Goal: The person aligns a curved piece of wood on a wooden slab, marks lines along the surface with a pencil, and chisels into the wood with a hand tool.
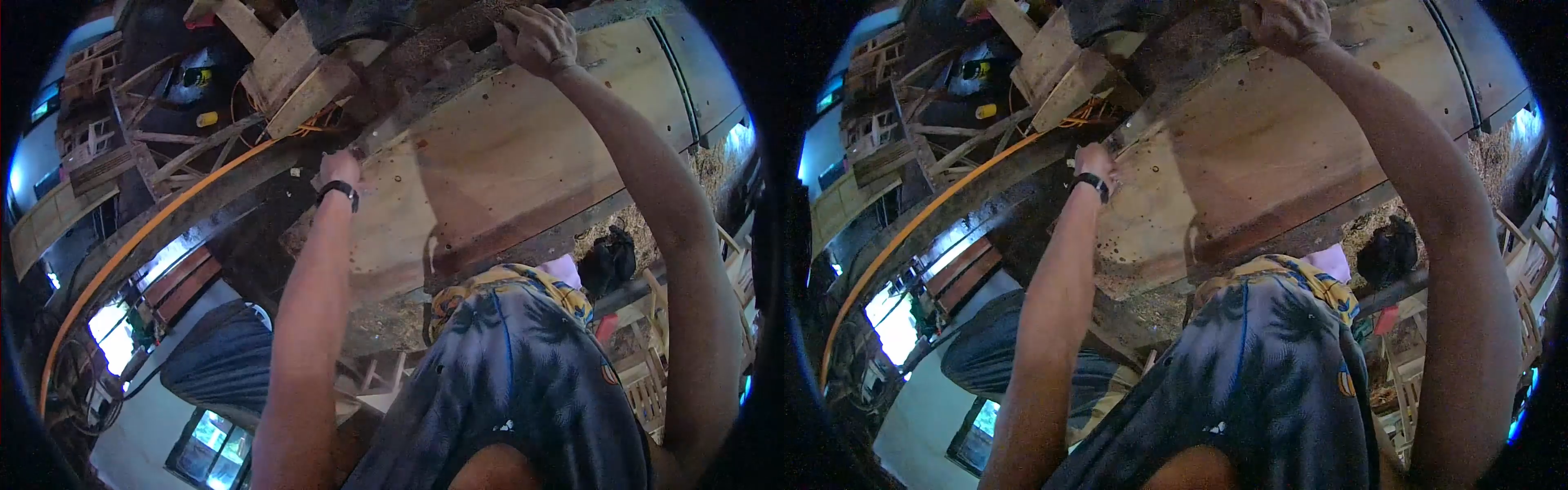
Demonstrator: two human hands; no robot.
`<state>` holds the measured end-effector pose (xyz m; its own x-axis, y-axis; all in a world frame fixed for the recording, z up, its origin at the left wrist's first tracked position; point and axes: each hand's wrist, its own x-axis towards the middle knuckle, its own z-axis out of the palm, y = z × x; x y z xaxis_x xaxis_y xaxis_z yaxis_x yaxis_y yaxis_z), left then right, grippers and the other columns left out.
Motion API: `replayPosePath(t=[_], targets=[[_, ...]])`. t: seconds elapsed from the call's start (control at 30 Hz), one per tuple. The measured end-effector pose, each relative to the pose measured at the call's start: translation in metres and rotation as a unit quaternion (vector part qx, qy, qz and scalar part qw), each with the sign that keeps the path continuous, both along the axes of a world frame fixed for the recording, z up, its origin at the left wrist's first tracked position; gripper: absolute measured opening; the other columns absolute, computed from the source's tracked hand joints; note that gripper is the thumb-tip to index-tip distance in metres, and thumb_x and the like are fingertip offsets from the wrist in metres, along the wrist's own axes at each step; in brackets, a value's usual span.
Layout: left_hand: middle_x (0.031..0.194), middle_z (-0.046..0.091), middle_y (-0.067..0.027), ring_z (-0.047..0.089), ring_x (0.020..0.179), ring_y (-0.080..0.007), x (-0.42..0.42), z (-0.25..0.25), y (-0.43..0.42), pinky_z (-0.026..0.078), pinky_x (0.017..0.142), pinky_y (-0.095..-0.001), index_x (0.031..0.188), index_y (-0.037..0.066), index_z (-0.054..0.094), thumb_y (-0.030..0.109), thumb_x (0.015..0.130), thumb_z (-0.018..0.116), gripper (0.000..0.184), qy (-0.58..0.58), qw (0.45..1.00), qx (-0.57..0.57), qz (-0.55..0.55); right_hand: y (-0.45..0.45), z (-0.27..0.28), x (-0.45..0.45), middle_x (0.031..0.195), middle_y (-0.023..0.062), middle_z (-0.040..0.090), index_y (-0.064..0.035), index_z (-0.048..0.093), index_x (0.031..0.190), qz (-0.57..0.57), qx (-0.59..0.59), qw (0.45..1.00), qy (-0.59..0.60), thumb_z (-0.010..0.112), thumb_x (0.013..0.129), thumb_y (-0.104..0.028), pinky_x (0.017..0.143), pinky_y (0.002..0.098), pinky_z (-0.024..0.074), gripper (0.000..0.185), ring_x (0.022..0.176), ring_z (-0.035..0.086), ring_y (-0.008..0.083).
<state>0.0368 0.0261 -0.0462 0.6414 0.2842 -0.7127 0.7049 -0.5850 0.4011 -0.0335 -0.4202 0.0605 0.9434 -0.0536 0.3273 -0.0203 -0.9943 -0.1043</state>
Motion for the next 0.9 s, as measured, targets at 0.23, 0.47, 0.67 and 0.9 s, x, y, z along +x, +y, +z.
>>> replayPosePath(t=[0.23,0.47,0.67,0.9], targets=[[0.094,0.069,-0.0224,0.066,0.089,-0.0371,0.015,0.009,0.017,0.053,0.077,-0.0432,0.082,-0.001,0.069,0.011,0.082,0.060,0.014,-0.059,0.741,0.226,-0.630,0.004,0.010,0.001,0.082,0.0096,0.066,-0.0078,0.067,0.083,-0.026,0.008,0.998,0.057,0.063,0.086,-0.031,0.076,0.0424,0.0494,0.024,0.077,0.062,0.0259],[0.098,0.065,-0.0304,0.064,0.093,-0.0440,0.026,0.094,-0.041,0.051,0.082,-0.0486,0.101,-0.012,0.059,0.015,0.084,0.059,0.032,0.024,0.637,0.163,-0.753,0.007,-0.002,0.004,0.102,0.0076,0.070,-0.0138,0.070,0.099,-0.059,-0.029,0.996,0.060,0.057,0.090,-0.040,0.087,0.0437,0.0470,0.030,0.101,0.064,0.0277],[0.095,0.066,-0.0292,0.065,0.094,-0.0428,0.008,0.080,-0.029,0.052,0.083,-0.0477,0.095,-0.007,0.065,0.017,0.084,0.056,0.028,-0.060,0.757,0.189,-0.622,0.010,-0.008,0.003,0.111,0.0037,0.069,-0.0197,0.071,0.102,-0.107,-0.042,0.991,0.063,0.052,0.090,-0.046,0.096,0.0422,0.0444,0.035,0.107,0.062,0.0258],[0.099,0.068,-0.0244,0.064,0.091,-0.0429,-0.050,0.093,-0.007,0.050,0.080,-0.0490,0.097,-0.001,0.069,0.025,0.087,0.056,0.031,-0.194,0.894,0.163,-0.369,0.008,-0.013,0.005,0.111,0.0037,0.069,-0.0206,0.071,0.104,-0.122,-0.032,0.989,0.080,0.050,0.091,-0.048,0.097,0.0433,0.0433,0.037,0.109,0.061,0.0246]])
